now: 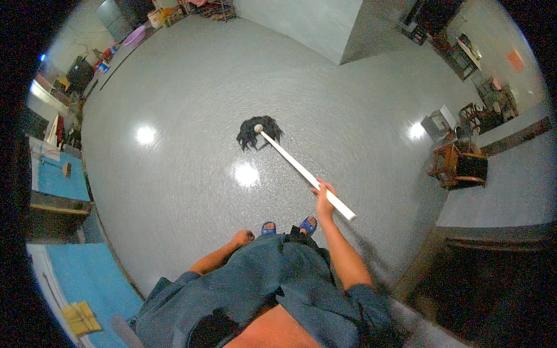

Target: Mopping the floor using a mop and a bucket.

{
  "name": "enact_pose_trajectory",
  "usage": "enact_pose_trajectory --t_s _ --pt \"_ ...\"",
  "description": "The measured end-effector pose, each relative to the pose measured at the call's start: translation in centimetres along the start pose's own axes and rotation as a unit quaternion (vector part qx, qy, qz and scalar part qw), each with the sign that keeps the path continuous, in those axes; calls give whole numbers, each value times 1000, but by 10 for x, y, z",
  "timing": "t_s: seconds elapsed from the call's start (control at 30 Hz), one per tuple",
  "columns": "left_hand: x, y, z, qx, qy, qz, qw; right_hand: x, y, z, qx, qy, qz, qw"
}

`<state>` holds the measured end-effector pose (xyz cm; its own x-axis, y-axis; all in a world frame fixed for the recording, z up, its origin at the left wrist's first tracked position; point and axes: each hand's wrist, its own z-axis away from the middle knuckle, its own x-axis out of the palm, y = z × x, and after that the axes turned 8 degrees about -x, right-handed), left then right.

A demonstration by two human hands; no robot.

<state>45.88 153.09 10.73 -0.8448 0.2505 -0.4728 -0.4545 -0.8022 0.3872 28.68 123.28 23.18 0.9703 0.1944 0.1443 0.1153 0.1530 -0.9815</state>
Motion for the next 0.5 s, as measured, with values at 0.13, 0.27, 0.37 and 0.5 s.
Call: enact_pose_trajectory --t_s 0.13,0.27,0.37,0.5 --pt "5 12 11 -3 10 31 999 40 16 -50 -34 -79 66 994" --pt "1 25 19 -3 16 37 999 1 7 -84 -68 -78 90 991" --pt "-2 30 12 2 4 8 1000 -71 -22 -83 -42 -23 114 992" --pt "-7 43 -12 32 -31 -33 998 -184 -59 -33 36 175 23 984"
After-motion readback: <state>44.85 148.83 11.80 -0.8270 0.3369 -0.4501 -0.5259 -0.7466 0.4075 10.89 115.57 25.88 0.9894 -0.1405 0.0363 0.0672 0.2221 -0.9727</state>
